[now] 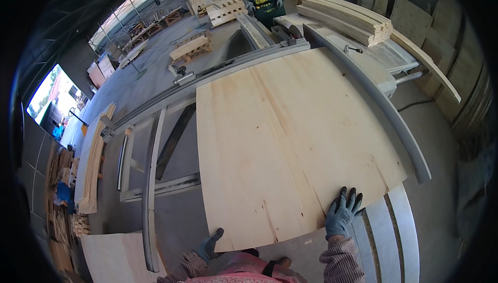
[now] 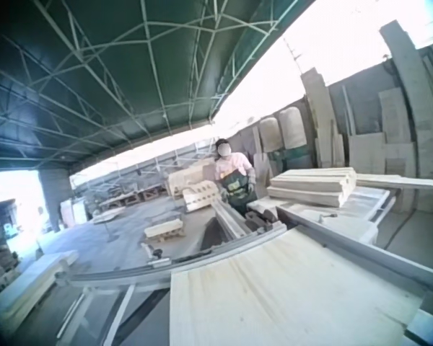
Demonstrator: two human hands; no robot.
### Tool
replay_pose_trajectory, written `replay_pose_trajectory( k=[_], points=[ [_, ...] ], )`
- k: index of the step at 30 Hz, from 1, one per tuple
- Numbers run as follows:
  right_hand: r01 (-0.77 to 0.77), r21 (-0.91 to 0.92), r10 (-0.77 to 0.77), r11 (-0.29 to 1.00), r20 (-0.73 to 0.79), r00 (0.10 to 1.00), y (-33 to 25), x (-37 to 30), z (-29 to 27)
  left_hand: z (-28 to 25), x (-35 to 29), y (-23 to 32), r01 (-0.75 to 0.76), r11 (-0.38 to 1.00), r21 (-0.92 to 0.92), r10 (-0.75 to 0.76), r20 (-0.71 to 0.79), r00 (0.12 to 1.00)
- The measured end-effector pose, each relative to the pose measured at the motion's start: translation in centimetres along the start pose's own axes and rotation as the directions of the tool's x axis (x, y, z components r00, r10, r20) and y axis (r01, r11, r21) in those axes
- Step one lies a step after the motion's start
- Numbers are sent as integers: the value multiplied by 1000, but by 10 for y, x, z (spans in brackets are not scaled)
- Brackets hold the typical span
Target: The person positions a large plywood sheet on a table saw and, with assistance from a coworker, guides it through the blade to cut it into narrower strips. The person repeatedly aligns and feeds the sheet, then removes the cut pieces as they are produced.
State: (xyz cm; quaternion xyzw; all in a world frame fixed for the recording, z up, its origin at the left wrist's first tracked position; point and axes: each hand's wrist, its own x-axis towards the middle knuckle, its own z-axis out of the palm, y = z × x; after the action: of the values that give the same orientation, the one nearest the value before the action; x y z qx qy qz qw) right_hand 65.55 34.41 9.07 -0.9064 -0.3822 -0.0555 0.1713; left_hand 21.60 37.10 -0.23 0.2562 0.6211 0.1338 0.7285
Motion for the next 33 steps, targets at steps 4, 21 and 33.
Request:
replay_pose_trajectory(
  k=[4, 21, 33],
  points=[
    [-1, -54, 2, 999, 22, 1000, -4, 5, -2, 4, 9, 4, -70, 985, -155, 81, 68, 994],
    [-48, -85, 50, 995, 20, 999, 0, 2, -2, 32, -39, 31, -160, 987, -32, 162, 71, 984],
    [-73, -85, 72, 994, -8, 997, 5, 0, 2, 54, -68, 47, -100, 931, -352, 99, -21, 995]
  ],
)
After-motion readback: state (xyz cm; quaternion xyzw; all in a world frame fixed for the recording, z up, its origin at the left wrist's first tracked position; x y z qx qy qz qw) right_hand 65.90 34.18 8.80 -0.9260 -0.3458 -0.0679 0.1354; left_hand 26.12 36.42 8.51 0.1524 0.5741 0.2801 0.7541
